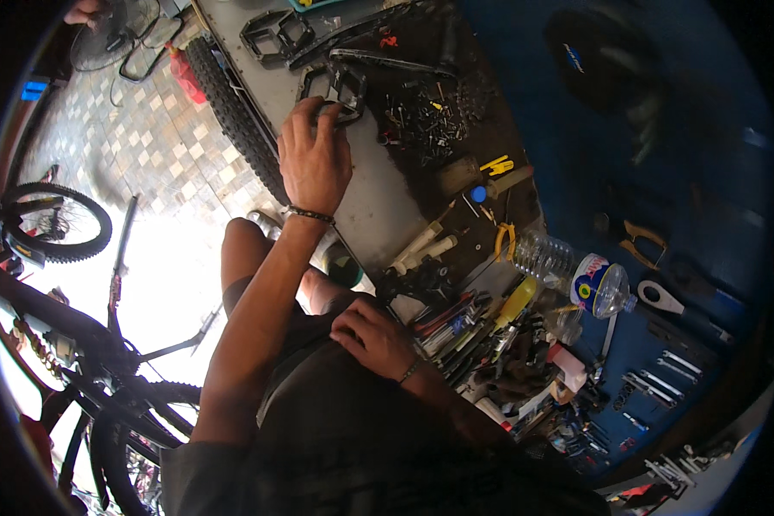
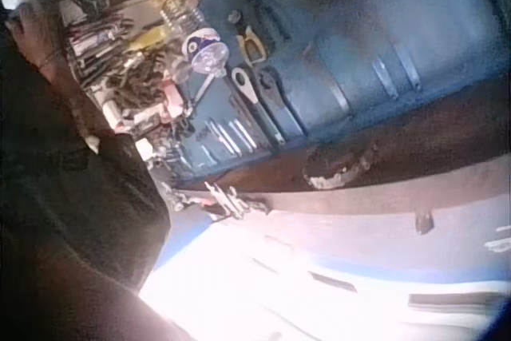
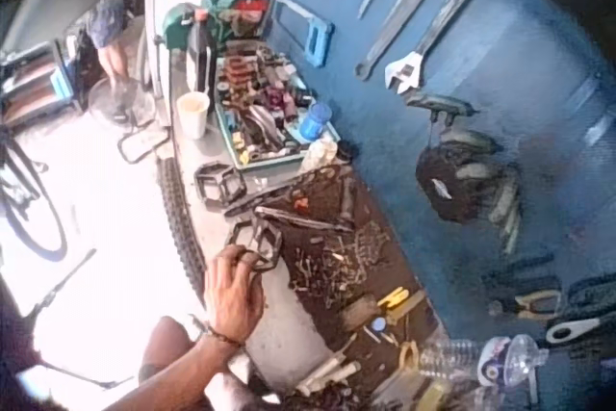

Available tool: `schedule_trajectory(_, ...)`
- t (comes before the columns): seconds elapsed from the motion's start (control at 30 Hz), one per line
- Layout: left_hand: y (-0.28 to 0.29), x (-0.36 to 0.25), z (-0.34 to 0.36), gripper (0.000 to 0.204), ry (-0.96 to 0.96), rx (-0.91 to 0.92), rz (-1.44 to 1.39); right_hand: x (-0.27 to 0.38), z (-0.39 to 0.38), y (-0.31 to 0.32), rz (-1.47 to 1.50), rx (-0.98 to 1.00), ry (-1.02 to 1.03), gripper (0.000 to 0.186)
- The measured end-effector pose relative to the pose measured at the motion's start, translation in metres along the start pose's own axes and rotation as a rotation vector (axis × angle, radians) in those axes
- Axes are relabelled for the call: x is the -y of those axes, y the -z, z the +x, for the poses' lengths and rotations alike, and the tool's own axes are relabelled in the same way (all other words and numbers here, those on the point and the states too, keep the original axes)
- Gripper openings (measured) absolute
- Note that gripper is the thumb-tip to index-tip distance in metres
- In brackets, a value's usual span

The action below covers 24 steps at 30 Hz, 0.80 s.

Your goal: The person selects small parts from a workbench, then uses a syringe to apply lubricant to the bicycle handlebar brake lever mechanism. They manipulate the lever and handlebar area, then return to the workbench to organize tools and parts.

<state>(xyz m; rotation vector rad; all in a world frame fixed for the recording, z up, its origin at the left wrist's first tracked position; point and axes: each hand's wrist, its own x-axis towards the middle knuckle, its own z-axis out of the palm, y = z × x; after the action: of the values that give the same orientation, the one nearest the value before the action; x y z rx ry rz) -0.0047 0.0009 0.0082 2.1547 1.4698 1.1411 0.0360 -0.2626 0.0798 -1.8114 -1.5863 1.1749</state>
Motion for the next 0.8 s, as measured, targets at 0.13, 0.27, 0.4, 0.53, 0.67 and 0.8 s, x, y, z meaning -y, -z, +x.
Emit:
schedule_trajectory(0.13, -0.001, 0.003, -0.002, 0.041, -0.03, 0.026, 0.044, -0.016, -0.017, -0.008, 0.022, 0.153, -0.2, 0.027)
schedule_trajectory(0.27, 0.001, 0.004, -0.003, 0.038, -0.039, 0.054, 0.101, -0.058, -0.056, -0.045, 0.035, 0.176, -0.26, 0.039)
schedule_trajectory(0.4, 0.005, 0.004, -0.003, 0.042, -0.056, 0.068, 0.08, -0.066, -0.065, -0.069, 0.268, -0.014, -0.284, 0.042)
schedule_trajectory(0.53, 0.002, 0.006, -0.003, 0.048, -0.066, 0.101, 0.077, -0.071, -0.066, -0.099, 0.325, -0.093, -0.499, 0.053)
schedule_trajectory(0.67, -0.003, 0.005, -0.007, 0.056, -0.025, 0.189, 0.131, -0.075, -0.082, -0.124, 0.543, -0.291, -0.552, 0.051)
schedule_trajectory(0.8, -0.002, 0.011, -0.006, 0.06, -0.132, 0.173, 0.156, -0.046, -0.079, -0.148, 0.59, -0.416, -0.654, 0.052)
